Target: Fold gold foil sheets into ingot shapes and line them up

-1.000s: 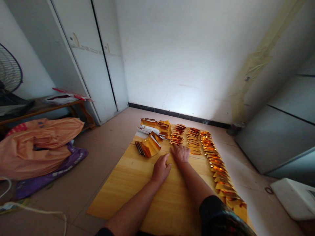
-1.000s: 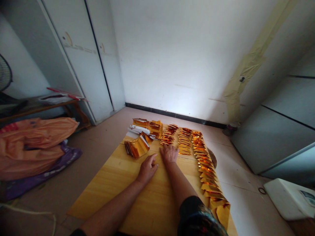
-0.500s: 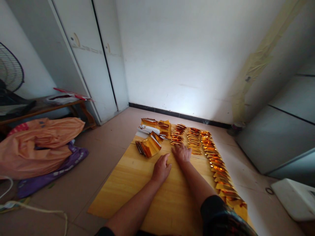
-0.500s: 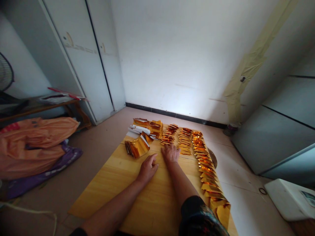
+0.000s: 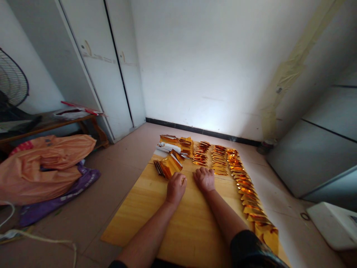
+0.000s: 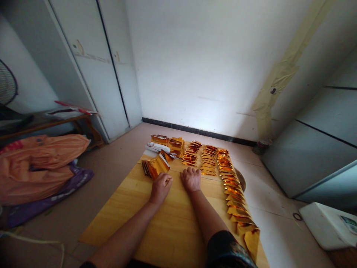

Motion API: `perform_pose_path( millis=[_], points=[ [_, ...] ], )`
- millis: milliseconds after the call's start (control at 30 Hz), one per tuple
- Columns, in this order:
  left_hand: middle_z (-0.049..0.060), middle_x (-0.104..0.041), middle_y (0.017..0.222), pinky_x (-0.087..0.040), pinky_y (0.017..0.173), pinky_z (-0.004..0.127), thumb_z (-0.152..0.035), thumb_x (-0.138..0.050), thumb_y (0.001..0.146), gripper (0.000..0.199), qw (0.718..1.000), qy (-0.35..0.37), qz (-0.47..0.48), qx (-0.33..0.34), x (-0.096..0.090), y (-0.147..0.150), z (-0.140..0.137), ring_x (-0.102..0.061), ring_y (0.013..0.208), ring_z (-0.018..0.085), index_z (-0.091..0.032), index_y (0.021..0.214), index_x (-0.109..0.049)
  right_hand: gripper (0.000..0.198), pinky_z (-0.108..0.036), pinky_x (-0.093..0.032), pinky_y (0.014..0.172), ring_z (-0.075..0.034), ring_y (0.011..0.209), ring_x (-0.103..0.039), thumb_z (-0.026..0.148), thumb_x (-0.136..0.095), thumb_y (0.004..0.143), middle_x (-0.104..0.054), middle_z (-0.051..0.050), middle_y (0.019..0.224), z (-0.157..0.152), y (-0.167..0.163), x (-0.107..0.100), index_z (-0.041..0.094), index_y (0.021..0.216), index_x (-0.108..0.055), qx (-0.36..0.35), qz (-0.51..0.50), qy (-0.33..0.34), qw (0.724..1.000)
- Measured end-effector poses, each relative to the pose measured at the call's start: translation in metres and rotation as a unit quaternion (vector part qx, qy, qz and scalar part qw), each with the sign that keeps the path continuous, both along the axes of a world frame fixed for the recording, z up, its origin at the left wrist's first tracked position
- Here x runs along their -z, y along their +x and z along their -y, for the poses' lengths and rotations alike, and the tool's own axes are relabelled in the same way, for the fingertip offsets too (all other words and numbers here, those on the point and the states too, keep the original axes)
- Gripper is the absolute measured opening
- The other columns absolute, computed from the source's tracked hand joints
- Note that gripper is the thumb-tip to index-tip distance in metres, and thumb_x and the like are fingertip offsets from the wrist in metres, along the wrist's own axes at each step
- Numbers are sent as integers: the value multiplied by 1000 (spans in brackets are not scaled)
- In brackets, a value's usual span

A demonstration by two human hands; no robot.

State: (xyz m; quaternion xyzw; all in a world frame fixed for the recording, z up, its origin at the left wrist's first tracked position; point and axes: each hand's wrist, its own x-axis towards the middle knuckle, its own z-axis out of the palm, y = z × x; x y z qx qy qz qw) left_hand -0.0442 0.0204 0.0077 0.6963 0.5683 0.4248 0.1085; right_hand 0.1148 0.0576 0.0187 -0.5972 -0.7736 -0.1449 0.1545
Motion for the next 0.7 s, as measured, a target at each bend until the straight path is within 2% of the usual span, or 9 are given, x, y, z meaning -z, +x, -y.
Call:
perform_pose_path(
  millis=[67, 100, 200, 300, 467, 567, 700],
  points=[
    [7, -60, 89, -47, 79, 28, -21, -58, 81, 8, 996, -50, -31, -68, -9, -7, -8, -59, 84, 18, -16, 85, -62, 28, -32, -20, 70, -14, 69, -48, 31, -49, 91, -62, -4, 73, 8, -2, 3, 18, 72, -64, -45, -2, 26, 999],
    [9, -61, 94, -47, 79, 29, -24, -61, 80, 13, 991, -78, -53, -90, -14, -10, -13, -59, 87, 19, -15, 90, -62, 27, -32, -19, 69, -13, 67, -47, 30, -50, 91, -62, -4, 72, 13, -3, 5, 18, 70, -64, -67, -3, 35, 997],
    [14, -59, 106, -48, 80, 32, -31, -65, 78, 32, 974, -155, -114, -116, -29, -11, -26, -60, 95, 25, -13, 104, -60, 27, -31, -19, 68, -12, 65, -45, 27, -51, 90, -61, -2, 69, 30, -5, 9, 18, 68, -63, -113, -14, 56, 992],
    [15, -59, 109, -49, 78, 34, -39, -61, 80, 37, 957, -213, -149, -124, -38, -7, -36, -62, 92, 27, -13, 105, -60, 26, -31, -19, 68, -12, 64, -44, 26, -52, 89, -60, -2, 68, 47, -5, 11, 18, 66, -62, -124, -31, 64, 990],
    [15, -60, 108, -50, 73, 35, -42, -51, 84, 35, 946, -234, -173, -143, -35, -2, -45, -64, 88, 27, -15, 104, -63, 27, -31, -19, 67, -12, 63, -44, 24, -53, 89, -59, -1, 66, 64, -3, 12, 18, 64, -60, -126, -47, 61, 989],
    [15, -61, 108, -50, 73, 36, -37, -43, 88, 34, 945, -227, -183, -146, -30, -2, -46, -64, 88, 27, -15, 104, -64, 27, -31, -19, 67, -12, 63, -45, 24, -53, 89, -59, -1, 66, 65, -2, 12, 18, 64, -60, -125, -49, 61, 989],
    [14, -64, 106, -49, 75, 32, -31, -43, 88, 32, 947, -228, -178, -139, -27, -5, -45, -64, 90, 24, -15, 104, -65, 25, -31, -19, 67, -11, 62, -45, 23, -54, 88, -59, -1, 66, 64, -2, 13, 18, 64, -60, -124, -51, 60, 989]
  ],
)
